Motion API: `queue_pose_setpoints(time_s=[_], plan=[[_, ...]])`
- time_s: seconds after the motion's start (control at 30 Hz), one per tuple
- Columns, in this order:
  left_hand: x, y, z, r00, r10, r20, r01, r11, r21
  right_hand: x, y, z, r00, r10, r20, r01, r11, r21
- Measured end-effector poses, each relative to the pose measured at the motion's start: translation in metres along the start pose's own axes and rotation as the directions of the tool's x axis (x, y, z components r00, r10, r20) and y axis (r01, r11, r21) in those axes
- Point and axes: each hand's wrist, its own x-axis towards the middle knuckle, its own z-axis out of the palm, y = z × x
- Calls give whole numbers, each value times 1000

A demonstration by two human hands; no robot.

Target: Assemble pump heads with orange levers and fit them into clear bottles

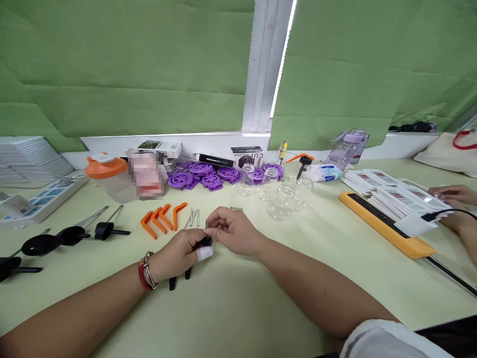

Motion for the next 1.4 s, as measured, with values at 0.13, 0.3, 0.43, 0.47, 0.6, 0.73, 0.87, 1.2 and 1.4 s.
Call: queue_pose_setpoints(time_s=[0.13, 0.3, 0.43, 0.47, 0.6, 0.73, 0.87, 1.2, 1.4], plan=[[0, 0, 0, 1000, 13, -1, -13, 1000, 2, -1, -2, -2, 999, -41, -3, 41, 997, -69], [0, 0, 1, 1000, 9, 3, -9, 1000, -8, -1, -1, -5, 991, -133, 36, 137, 977, -161], [0, 0, 0, 1000, 10, -2, -10, 998, -60, -1, 1, -6, 955, -248, 161, 283, 922, -262], [0, 0, 0, 1000, 10, 0, -10, 998, -66, -1, 1, -7, 943, -271, 194, 319, 903, -288], [0, 1, 0, 1000, 11, 2, -11, 998, -65, -1, 2, -13, 902, -297, 312, 408, 823, -396], [0, 1, 0, 1000, 22, -6, -22, 999, -49, -1, 4, -16, 888, -289, 358, 434, 787, -439], [-1, 1, 0, 1000, 2, -27, -3, 1000, -30, 0, 4, -14, 886, -299, 356, 436, 800, -412], [-5, 3, 2, 983, -183, 3, 178, 955, -239, 12, 11, -27, 997, 15, 80, 29, 855, -517], [-5, 2, 0, 983, -165, 79, 173, 980, -101, 14, 29, -28, 967, 253, 29, -169, 722, -671]])
